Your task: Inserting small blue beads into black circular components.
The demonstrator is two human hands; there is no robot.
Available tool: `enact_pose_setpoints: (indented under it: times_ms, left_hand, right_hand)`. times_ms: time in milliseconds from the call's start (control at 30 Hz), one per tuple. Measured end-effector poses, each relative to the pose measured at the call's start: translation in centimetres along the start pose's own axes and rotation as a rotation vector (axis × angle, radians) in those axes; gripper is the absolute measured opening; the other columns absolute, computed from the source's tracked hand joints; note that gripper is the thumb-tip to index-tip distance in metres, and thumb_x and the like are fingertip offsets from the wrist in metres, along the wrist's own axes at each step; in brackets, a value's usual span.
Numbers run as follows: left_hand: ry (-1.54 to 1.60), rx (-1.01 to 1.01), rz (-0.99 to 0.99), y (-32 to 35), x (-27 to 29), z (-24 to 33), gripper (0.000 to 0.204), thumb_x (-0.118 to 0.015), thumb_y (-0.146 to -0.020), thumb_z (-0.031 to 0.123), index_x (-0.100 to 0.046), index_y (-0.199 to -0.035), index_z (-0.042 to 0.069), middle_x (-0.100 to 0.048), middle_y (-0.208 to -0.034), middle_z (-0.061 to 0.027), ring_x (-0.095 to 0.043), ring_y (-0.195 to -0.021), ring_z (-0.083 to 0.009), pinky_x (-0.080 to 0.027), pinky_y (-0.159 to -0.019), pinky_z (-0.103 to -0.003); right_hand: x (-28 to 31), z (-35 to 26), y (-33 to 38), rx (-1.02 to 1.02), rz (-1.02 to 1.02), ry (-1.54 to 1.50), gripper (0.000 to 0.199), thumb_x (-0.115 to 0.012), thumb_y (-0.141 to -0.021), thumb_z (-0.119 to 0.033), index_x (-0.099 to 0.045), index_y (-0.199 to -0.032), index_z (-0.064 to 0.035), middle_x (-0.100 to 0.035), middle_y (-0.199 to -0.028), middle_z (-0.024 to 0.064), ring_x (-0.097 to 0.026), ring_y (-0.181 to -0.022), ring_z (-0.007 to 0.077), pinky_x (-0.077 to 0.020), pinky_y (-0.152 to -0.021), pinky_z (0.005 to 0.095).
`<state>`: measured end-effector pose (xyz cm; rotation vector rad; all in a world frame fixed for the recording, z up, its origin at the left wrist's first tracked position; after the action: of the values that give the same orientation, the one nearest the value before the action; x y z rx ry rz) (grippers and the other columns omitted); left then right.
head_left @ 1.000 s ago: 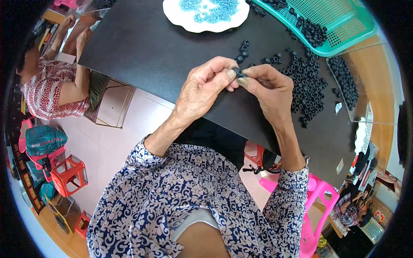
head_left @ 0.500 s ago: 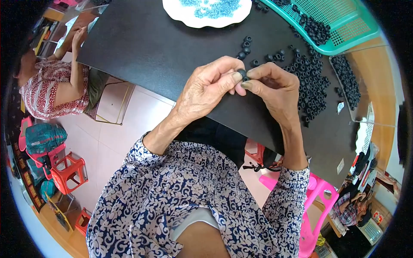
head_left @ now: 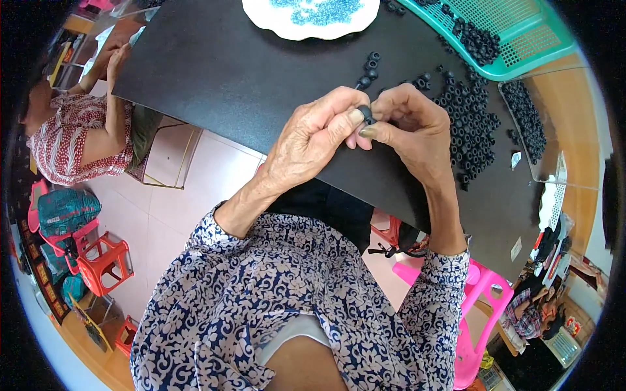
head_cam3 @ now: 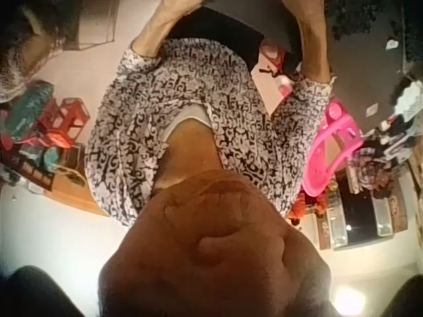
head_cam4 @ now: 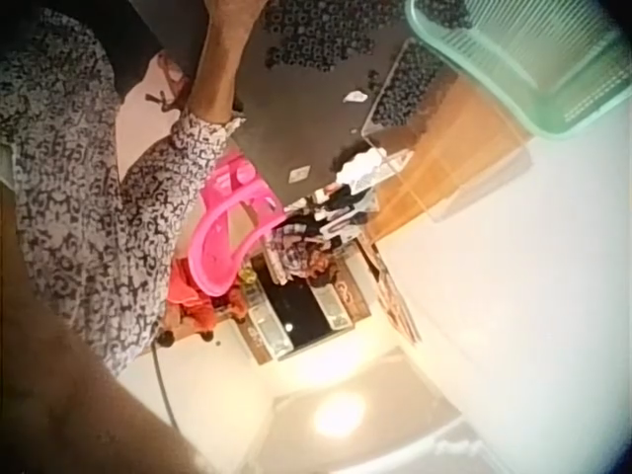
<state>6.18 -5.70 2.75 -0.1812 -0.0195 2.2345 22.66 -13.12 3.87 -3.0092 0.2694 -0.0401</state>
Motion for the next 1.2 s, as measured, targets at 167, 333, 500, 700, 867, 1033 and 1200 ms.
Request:
enact_pose_setpoints:
  times_ms: [167, 333, 500, 700, 867, 1033, 1200]
  left_hand:
    - [-0.031, 0.045, -0.074, -0.1, 0.1, 0.1, 0.030, -0.047, -0.100, 0.022, -0.056, -0.116, -0.002, -0.064, -0.086, -0.0062, -0.062, -0.078, -0.0115, -0.049, -0.071, -0.025]
    - [-0.054, 0.015, 0.011, -0.1, -0.4, -0.3, 0.022, -0.045, -0.101, 0.018, -0.056, -0.106, -0.001, -0.061, -0.078, -0.0057, -0.063, -0.073, -0.0128, -0.049, -0.064, -0.026]
    - [0.036, -0.004, 0.016, -0.1, 0.0, -0.4, 0.022, -0.045, -0.101, 0.018, -0.056, -0.106, -0.001, -0.061, -0.080, -0.0048, -0.063, -0.076, -0.0112, -0.048, -0.065, -0.024]
    - [0.043, -0.023, 0.039, 0.2, -0.1, -0.6, 0.022, -0.044, -0.101, 0.018, -0.055, -0.106, -0.001, -0.060, -0.082, -0.0050, -0.063, -0.076, -0.0109, -0.048, -0.065, -0.024]
    - [0.012, -0.041, 0.072, 0.3, -0.3, -0.4, 0.021, -0.044, -0.101, 0.017, -0.055, -0.105, -0.001, -0.060, -0.081, -0.0046, -0.063, -0.075, -0.0113, -0.048, -0.065, -0.025]
    - [-0.004, -0.065, 0.081, 0.1, 0.0, -0.6, 0.019, -0.046, -0.100, 0.015, -0.055, -0.105, -0.001, -0.061, -0.081, -0.0059, -0.064, -0.074, -0.0118, -0.049, -0.065, -0.025]
    - [0.017, -0.021, 0.043, 0.4, 0.2, -0.5, 0.019, -0.047, -0.100, 0.015, -0.053, -0.108, -0.002, -0.061, -0.082, -0.0061, -0.064, -0.077, -0.0121, -0.050, -0.066, -0.025]
  right_hand:
    - [0.1, -0.5, -0.3, -0.012, -0.040, 0.016, 0.023, -0.077, -0.075, -0.001, -0.063, -0.093, -0.0023, -0.065, -0.080, 0.0003, -0.058, -0.074, 0.0050, -0.0464, -0.066, 0.0188]
    - [0.4, -0.1, -0.3, 0.085, -0.031, 0.166, 0.020, -0.077, -0.075, 0.000, -0.064, -0.090, -0.0021, -0.066, -0.079, 0.0012, -0.060, -0.072, 0.0054, -0.0469, -0.065, 0.0185]
    - [-0.2, -0.1, -0.1, 0.019, -0.006, 0.045, 0.019, -0.077, -0.074, 0.003, -0.064, -0.087, -0.0009, -0.065, -0.082, 0.0019, -0.060, -0.075, 0.0071, -0.0490, -0.068, 0.0203]
    - [-0.6, -0.2, 0.3, -0.020, 0.045, 0.052, 0.020, -0.077, -0.072, 0.008, -0.064, -0.086, 0.0006, -0.065, -0.086, 0.0034, -0.061, -0.080, 0.0086, -0.0508, -0.072, 0.0217]
    - [-0.9, -0.1, 0.3, 0.008, 0.051, 0.057, 0.019, -0.076, -0.072, 0.008, -0.064, -0.085, 0.0010, -0.065, -0.085, 0.0035, -0.060, -0.079, 0.0081, -0.0501, -0.071, 0.0212]
    - [-1.0, -0.4, 0.1, -0.017, 0.073, 0.059, 0.017, -0.075, -0.073, 0.009, -0.063, -0.083, 0.0014, -0.064, -0.085, 0.0034, -0.059, -0.077, 0.0072, -0.0480, -0.069, 0.0206]
    - [-1.3, -1.5, 0.1, -0.042, 0.059, 0.135, 0.018, -0.075, -0.069, 0.010, -0.062, -0.078, 0.0011, -0.062, -0.081, 0.0024, -0.057, -0.074, 0.0076, -0.0456, -0.066, 0.0213]
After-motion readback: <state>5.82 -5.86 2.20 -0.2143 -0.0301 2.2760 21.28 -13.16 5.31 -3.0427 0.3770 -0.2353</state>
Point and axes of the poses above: each hand's wrist, its own y-axis away from the middle knuckle, its own x-axis out of the back of the hand, z = x × y, the point moved 1 cm from there along -y, towards the middle knuckle
